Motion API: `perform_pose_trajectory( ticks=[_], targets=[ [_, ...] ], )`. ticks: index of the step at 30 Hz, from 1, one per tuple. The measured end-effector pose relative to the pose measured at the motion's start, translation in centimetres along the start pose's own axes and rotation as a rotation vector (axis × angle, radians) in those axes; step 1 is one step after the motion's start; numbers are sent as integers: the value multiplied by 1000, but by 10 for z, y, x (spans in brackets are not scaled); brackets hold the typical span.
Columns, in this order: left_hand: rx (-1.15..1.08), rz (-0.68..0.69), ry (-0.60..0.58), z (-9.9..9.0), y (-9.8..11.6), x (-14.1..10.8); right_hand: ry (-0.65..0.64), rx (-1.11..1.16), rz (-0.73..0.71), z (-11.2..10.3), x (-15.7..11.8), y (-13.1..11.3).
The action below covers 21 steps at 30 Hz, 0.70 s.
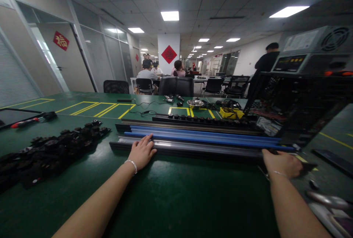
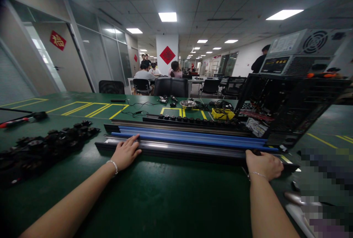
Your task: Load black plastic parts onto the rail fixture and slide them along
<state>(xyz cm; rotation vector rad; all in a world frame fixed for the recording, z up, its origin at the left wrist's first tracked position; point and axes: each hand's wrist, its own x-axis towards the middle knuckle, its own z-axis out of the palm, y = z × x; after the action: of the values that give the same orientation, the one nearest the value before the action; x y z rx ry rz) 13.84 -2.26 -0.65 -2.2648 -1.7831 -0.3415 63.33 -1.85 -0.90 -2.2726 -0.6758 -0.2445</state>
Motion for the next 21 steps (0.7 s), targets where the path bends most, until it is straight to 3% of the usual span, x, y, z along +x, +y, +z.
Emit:
perform_pose_trajectory(
  ticks=[11, 21],
  targets=[
    [-17, -8, 1, 0, 1, 1, -79, -214, -170, -8, -5, -8],
    [-44, -16, 9, 3, 1, 0, -142, -250, -175, -15, -11, -17]
  ],
)
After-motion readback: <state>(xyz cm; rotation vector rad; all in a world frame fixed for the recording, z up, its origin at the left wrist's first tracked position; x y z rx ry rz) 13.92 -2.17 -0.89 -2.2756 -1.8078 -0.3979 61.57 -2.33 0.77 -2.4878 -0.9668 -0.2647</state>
